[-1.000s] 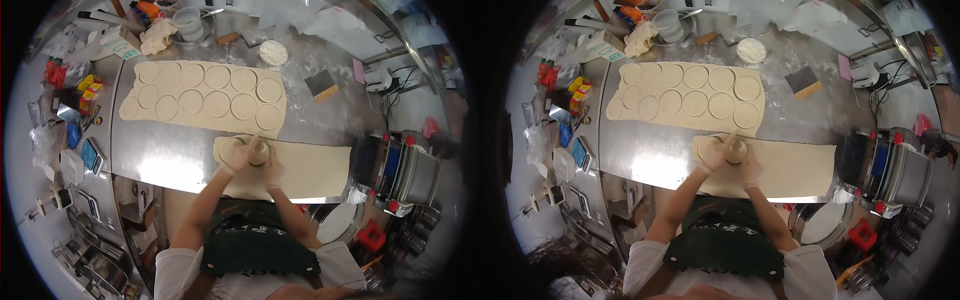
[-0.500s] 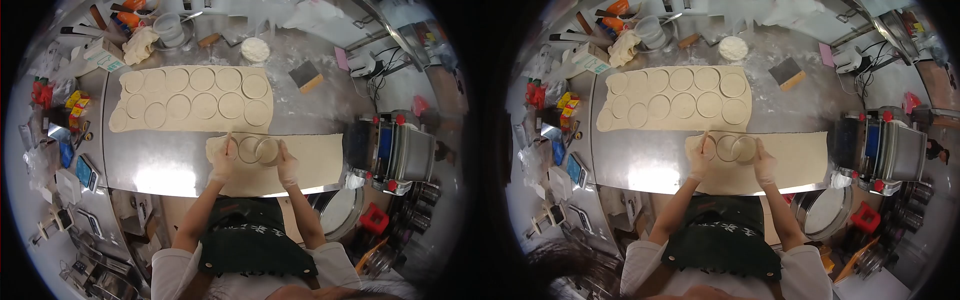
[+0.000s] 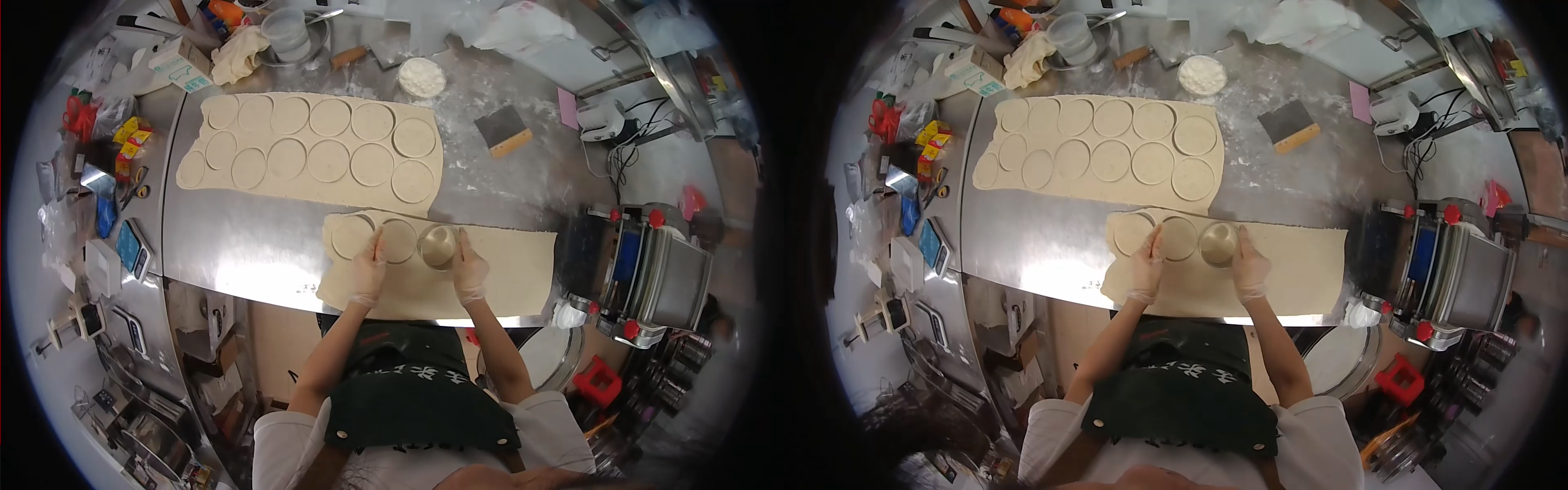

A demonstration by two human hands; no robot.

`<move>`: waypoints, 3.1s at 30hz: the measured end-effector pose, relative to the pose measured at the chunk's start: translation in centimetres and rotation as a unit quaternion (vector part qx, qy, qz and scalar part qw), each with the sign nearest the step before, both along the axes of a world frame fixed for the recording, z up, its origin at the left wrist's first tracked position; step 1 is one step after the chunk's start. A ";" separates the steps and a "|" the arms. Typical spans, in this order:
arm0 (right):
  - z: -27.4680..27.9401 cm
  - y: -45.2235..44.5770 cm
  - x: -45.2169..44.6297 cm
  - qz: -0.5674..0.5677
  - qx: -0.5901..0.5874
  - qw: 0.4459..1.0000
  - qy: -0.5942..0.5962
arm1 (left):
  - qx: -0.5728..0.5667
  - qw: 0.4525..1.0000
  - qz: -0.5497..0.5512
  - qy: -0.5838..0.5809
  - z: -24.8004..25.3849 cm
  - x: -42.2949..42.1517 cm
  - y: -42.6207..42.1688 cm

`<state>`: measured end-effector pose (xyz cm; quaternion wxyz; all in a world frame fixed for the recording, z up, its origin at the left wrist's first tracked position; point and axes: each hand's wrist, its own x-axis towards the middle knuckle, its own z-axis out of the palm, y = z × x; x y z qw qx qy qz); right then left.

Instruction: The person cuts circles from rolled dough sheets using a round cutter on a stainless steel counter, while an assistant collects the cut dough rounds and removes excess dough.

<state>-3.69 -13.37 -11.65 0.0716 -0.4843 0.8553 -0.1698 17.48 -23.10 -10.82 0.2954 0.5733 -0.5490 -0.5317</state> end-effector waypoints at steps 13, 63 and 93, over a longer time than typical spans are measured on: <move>0.7 -4.9 3.8 0.188 0.061 0.979 -0.058 | -0.297 0.908 -0.269 -0.120 2.3 -12.4 0.2; 0.2 3.4 -8.5 -0.016 -0.035 0.999 0.020 | -0.007 0.998 -0.035 -0.055 -0.2 -9.0 1.3; 1.8 1.8 -10.6 -0.118 0.030 -0.992 -0.030 | -0.135 0.968 -0.149 -0.148 1.1 -17.2 4.6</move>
